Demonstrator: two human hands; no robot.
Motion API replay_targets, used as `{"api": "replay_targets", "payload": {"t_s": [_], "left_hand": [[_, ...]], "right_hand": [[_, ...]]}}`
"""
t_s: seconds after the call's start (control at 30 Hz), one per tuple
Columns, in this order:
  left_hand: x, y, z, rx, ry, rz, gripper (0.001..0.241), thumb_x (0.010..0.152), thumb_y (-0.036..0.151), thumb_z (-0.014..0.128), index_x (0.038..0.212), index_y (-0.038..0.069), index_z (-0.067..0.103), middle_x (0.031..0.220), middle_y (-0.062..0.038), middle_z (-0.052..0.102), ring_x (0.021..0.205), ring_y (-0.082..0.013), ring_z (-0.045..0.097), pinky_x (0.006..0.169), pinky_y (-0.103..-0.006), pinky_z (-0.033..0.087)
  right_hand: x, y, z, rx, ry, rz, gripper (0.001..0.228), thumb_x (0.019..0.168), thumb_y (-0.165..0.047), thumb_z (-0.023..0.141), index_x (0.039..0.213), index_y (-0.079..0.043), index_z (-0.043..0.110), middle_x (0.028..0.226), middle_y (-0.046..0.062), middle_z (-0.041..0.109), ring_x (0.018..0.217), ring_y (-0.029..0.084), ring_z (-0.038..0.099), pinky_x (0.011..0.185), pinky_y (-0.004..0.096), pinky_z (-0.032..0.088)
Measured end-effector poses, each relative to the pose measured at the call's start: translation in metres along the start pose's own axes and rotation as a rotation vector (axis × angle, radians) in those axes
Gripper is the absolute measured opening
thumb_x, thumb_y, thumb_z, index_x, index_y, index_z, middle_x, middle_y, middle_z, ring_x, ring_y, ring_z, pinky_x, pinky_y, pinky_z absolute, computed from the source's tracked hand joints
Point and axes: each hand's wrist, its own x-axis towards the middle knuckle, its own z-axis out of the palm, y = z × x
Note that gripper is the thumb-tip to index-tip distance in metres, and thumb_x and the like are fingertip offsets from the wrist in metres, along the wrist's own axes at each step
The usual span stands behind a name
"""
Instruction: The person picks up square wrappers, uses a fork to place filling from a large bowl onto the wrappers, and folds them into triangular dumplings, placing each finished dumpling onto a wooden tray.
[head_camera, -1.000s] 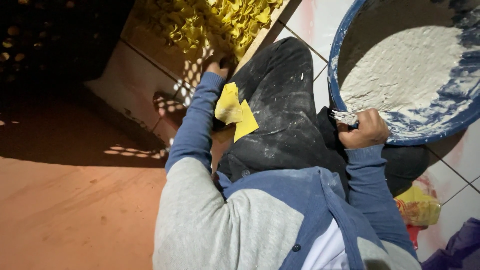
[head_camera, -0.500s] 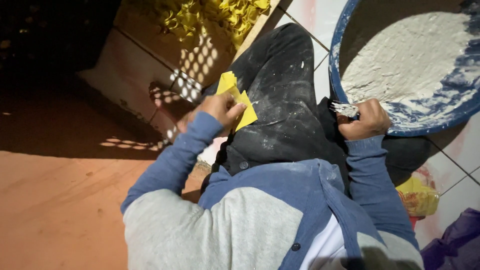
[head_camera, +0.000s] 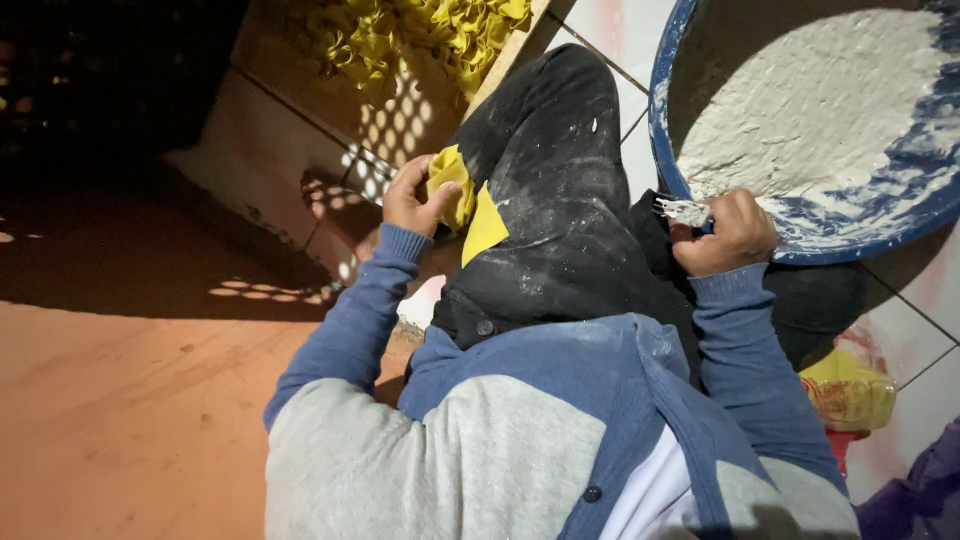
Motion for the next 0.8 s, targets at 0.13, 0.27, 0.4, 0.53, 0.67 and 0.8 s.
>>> {"api": "replay_targets", "payload": {"t_s": [0.13, 0.27, 0.4, 0.53, 0.67, 0.8], "left_hand": [[0.007, 0.04, -0.013, -0.117, 0.079, 0.027, 0.031, 0.087, 0.017, 0.087, 0.112, 0.005, 0.074, 0.101, -0.013, 0.075, 0.095, -0.0269, 0.072, 0.085, -0.0357, 0.058], [0.019, 0.092, -0.013, -0.591, -0.022, -0.1, 0.028, 0.09, 0.007, 0.081, 0.116, 0.004, 0.07, 0.09, -0.009, 0.074, 0.08, -0.0108, 0.066, 0.072, -0.0279, 0.058], [0.013, 0.154, 0.013, -0.81, -0.018, -0.363, 0.03, 0.083, 0.004, 0.076, 0.112, 0.005, 0.069, 0.087, -0.02, 0.075, 0.067, -0.0241, 0.075, 0.06, -0.0356, 0.064], [0.009, 0.125, 0.027, -0.055, -0.117, 0.274, 0.039, 0.087, 0.04, 0.08, 0.118, 0.018, 0.073, 0.111, -0.008, 0.06, 0.096, -0.0316, 0.064, 0.09, -0.0427, 0.05], [-0.01, 0.1, 0.009, -0.137, -0.061, 0.324, 0.04, 0.095, 0.036, 0.073, 0.119, 0.005, 0.063, 0.103, -0.013, 0.057, 0.082, -0.0312, 0.059, 0.079, -0.0405, 0.051], [-0.031, 0.075, -0.016, -0.163, -0.27, 0.422, 0.048, 0.083, 0.034, 0.087, 0.111, 0.002, 0.065, 0.101, -0.015, 0.058, 0.093, -0.0348, 0.062, 0.088, -0.0402, 0.051]], "right_hand": [[-0.001, 0.0, 0.001, -0.002, 0.005, 0.006, 0.027, 0.076, -0.042, 0.079, 0.083, -0.019, 0.068, 0.077, 0.0, 0.049, 0.067, 0.03, 0.064, 0.069, 0.035, 0.053], [-0.001, -0.005, 0.001, -0.015, 0.031, 0.069, 0.026, 0.077, -0.04, 0.079, 0.08, -0.018, 0.066, 0.076, 0.0, 0.047, 0.065, 0.031, 0.064, 0.068, 0.034, 0.053], [0.001, -0.002, 0.001, 0.012, 0.005, 0.046, 0.03, 0.078, -0.043, 0.079, 0.08, -0.017, 0.063, 0.076, 0.0, 0.048, 0.067, 0.031, 0.064, 0.068, 0.035, 0.053], [0.013, -0.015, -0.005, -0.003, 0.024, 0.01, 0.041, 0.094, -0.055, 0.073, 0.08, -0.018, 0.064, 0.075, 0.0, 0.049, 0.063, 0.029, 0.062, 0.064, 0.035, 0.051], [0.02, -0.039, 0.0, 0.062, 0.066, 0.045, 0.043, 0.098, -0.051, 0.071, 0.074, -0.017, 0.063, 0.068, 0.0, 0.044, 0.058, 0.03, 0.059, 0.061, 0.034, 0.05], [0.024, -0.071, -0.001, -0.006, 0.146, 0.134, 0.041, 0.099, -0.05, 0.066, 0.071, -0.02, 0.061, 0.068, -0.002, 0.043, 0.054, 0.027, 0.056, 0.06, 0.031, 0.047]]}}
